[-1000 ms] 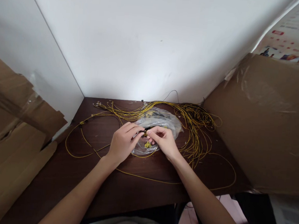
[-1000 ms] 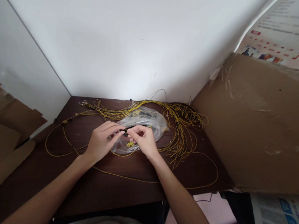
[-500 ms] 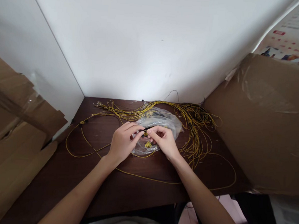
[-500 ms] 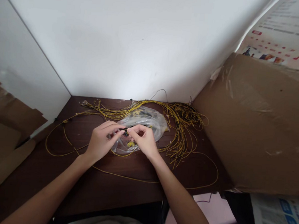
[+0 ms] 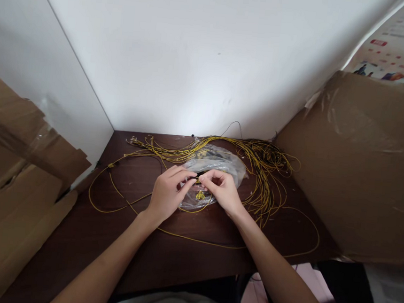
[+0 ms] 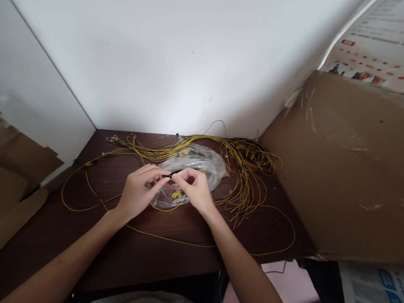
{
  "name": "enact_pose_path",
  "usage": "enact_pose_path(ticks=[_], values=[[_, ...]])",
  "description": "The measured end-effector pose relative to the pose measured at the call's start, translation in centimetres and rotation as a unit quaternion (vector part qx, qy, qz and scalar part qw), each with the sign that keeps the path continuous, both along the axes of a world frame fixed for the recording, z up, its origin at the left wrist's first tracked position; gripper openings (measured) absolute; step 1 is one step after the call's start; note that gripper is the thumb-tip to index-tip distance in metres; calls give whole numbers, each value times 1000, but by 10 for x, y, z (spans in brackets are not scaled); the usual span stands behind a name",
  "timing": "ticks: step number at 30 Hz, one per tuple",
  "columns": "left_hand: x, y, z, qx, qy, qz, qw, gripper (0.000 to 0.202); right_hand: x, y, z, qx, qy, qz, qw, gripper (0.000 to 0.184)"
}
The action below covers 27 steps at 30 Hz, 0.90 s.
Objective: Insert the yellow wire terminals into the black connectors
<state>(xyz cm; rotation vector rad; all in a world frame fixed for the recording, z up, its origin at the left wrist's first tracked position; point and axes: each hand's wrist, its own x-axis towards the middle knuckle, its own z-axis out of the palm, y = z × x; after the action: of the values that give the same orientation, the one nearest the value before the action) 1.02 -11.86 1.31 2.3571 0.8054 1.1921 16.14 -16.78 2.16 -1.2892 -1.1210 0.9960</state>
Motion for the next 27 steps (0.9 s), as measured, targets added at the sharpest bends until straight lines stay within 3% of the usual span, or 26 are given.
enact_pose_path(ticks=[15,27], values=[[-1,1,2,-54,-30,29,998,12,2,0,-1,-6,-12,-7,1000,21],[-3,3,1,-11,-16,2,1000,12,2,1,-3,6,-25,5,1000,21]])
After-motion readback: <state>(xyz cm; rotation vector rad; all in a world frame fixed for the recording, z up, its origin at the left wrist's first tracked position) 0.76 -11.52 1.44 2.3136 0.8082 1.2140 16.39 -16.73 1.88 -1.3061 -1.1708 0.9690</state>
